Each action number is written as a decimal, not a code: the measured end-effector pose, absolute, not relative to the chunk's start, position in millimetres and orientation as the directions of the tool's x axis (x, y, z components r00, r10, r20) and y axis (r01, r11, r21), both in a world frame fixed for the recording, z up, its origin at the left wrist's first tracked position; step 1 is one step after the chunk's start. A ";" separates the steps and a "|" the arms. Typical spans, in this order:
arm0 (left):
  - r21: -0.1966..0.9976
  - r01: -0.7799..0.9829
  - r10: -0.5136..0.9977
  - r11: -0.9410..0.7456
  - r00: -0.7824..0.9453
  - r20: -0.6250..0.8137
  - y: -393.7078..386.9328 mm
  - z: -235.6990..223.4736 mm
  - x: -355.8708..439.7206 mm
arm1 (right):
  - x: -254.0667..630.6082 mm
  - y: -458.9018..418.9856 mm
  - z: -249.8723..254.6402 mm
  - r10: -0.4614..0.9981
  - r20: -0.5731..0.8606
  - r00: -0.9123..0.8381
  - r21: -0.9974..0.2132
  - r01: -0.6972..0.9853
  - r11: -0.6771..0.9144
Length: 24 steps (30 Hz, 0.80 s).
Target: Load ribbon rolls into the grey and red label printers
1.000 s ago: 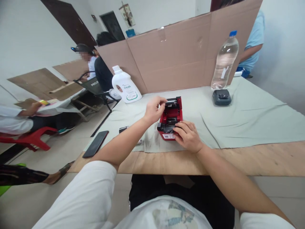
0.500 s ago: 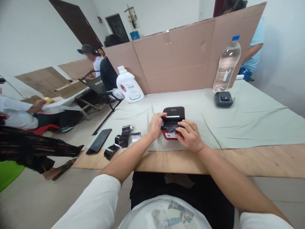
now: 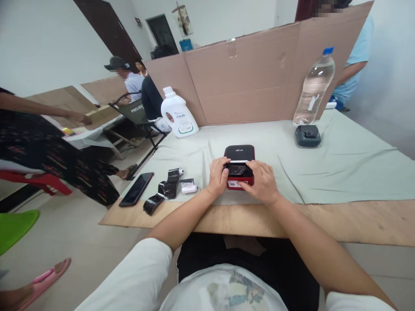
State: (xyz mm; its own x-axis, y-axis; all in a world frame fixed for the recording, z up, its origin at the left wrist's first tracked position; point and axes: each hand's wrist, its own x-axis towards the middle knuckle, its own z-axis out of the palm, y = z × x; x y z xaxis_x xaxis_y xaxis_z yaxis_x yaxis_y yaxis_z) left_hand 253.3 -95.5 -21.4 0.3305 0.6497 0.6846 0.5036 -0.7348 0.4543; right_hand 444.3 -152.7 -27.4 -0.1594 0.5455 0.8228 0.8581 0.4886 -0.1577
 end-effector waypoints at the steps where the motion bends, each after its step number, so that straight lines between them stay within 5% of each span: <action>1: 0.452 0.503 0.646 -0.737 0.328 0.690 -95.6 -21.5 253.5 | 443.9 -152.2 -26.7 0.543 0.825 -0.153 -0.162 0.858 0.488; 10: 0.477 0.446 0.630 -0.757 0.304 0.715 -97.6 -26.2 253.0 | 445.5 -153.0 -30.1 0.568 0.804 -0.174 -0.227 0.793 0.566; 14: 0.598 0.375 0.689 -0.708 0.183 0.702 -93.2 -35.5 248.2 | 454.5 -150.4 -38.1 0.586 0.804 -0.105 -0.335 0.734 0.591; 18: 0.871 0.259 0.909 -0.416 0.117 0.400 -81.0 -42.8 244.3 | 468.3 -134.1 -60.1 0.690 0.706 0.160 -0.540 0.752 0.379; 24: 0.992 0.028 0.890 -0.125 0.445 0.100 -81.3 -39.1 248.4 | 469.4 -122.6 -81.3 0.839 0.544 0.016 -0.464 0.838 0.285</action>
State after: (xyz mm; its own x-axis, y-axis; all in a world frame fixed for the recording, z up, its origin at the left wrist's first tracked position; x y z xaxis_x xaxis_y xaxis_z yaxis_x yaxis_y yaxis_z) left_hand 248.4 -81.3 -39.1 0.4446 0.8902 0.0995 0.0284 -0.1251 0.9917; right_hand 469.4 -122.6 -81.3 0.0163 0.8387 0.5444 0.8384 0.2852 -0.4645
